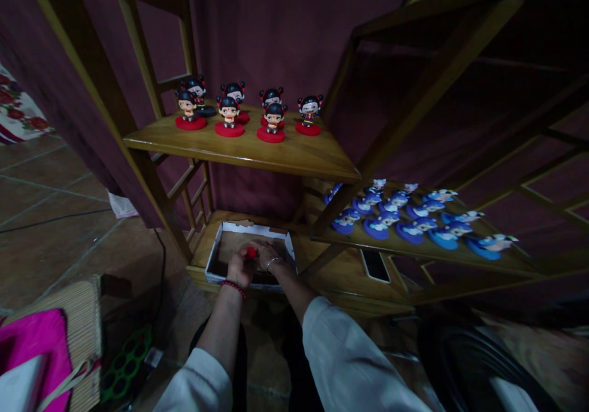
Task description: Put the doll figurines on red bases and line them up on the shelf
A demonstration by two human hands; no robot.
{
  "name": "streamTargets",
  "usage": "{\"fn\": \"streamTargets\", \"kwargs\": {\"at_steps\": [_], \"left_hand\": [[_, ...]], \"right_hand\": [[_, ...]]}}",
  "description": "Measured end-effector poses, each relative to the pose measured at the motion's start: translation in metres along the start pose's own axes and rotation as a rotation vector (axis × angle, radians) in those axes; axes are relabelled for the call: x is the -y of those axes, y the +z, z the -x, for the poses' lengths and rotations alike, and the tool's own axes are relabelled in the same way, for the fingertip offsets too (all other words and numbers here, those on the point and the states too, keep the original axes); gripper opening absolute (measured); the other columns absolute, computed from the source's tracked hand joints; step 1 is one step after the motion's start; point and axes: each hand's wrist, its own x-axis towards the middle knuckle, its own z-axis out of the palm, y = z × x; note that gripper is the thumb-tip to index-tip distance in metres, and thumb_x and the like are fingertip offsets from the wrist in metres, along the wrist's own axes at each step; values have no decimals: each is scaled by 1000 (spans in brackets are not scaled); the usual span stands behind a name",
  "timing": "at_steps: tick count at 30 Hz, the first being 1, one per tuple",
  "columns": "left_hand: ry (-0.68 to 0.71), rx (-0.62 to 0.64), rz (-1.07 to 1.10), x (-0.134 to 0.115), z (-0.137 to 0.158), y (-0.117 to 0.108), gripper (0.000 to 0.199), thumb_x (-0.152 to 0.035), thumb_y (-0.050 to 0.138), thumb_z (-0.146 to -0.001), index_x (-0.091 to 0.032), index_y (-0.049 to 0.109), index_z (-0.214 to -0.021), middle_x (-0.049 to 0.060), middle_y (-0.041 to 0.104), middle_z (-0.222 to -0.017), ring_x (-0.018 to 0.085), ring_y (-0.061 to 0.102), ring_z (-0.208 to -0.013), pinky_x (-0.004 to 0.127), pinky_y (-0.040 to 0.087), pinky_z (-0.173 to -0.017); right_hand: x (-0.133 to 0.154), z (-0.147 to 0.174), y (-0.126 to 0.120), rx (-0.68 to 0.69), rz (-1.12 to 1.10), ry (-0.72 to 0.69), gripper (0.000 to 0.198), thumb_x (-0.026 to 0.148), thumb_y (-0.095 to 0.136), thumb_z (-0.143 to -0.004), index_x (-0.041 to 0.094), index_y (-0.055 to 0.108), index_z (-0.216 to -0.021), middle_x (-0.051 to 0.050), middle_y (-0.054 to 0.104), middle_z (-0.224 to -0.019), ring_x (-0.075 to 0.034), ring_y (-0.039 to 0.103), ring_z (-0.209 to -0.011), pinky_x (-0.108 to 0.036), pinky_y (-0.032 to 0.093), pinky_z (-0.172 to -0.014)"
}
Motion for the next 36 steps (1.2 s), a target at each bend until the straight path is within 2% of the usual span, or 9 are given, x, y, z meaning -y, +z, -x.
{"fn": "streamTargets", "kwargs": {"at_steps": [4, 13, 30, 36], "left_hand": [[-19, 1, 21, 0, -3, -1, 10, -9, 41, -68, -15, 48, -65, 4, 53, -61, 13, 53, -53, 25, 45, -50], [-28, -7, 0, 0, -2, 0, 14, -2, 41, -62, -14, 47, -60, 4, 52, -59, 13, 52, -53, 25, 45, -50], [7, 31, 35, 0, 4, 0, 17, 1, 40, -64, -14, 45, -58, 4, 51, -59, 12, 53, -54, 23, 47, -48], [3, 45, 50, 1, 0, 0, 17, 1, 39, -64, -13, 48, -59, 6, 52, -61, 12, 53, -54, 24, 48, -50]], "right_hand": [[-2, 1, 1, 12, 41, -27, 39, 11, 53, -65, 20, 59, -103, -6, 59, -107, -18, 49, -102, -27, 32, -91], [-6, 3, 1, -15, 24, 3, 35, 11, 53, -64, 21, 62, -96, -5, 61, -102, -17, 51, -96, -28, 32, -90], [-13, 12, -2, 43, -27, 100, 41, 1, 46, -65, 23, 63, -96, -2, 65, -97, -15, 58, -88, -21, 41, -78], [-16, 12, 2, 28, -48, 80, 43, 0, 46, -64, 22, 63, -97, -1, 65, -98, -15, 57, -92, -21, 41, -81]]}}
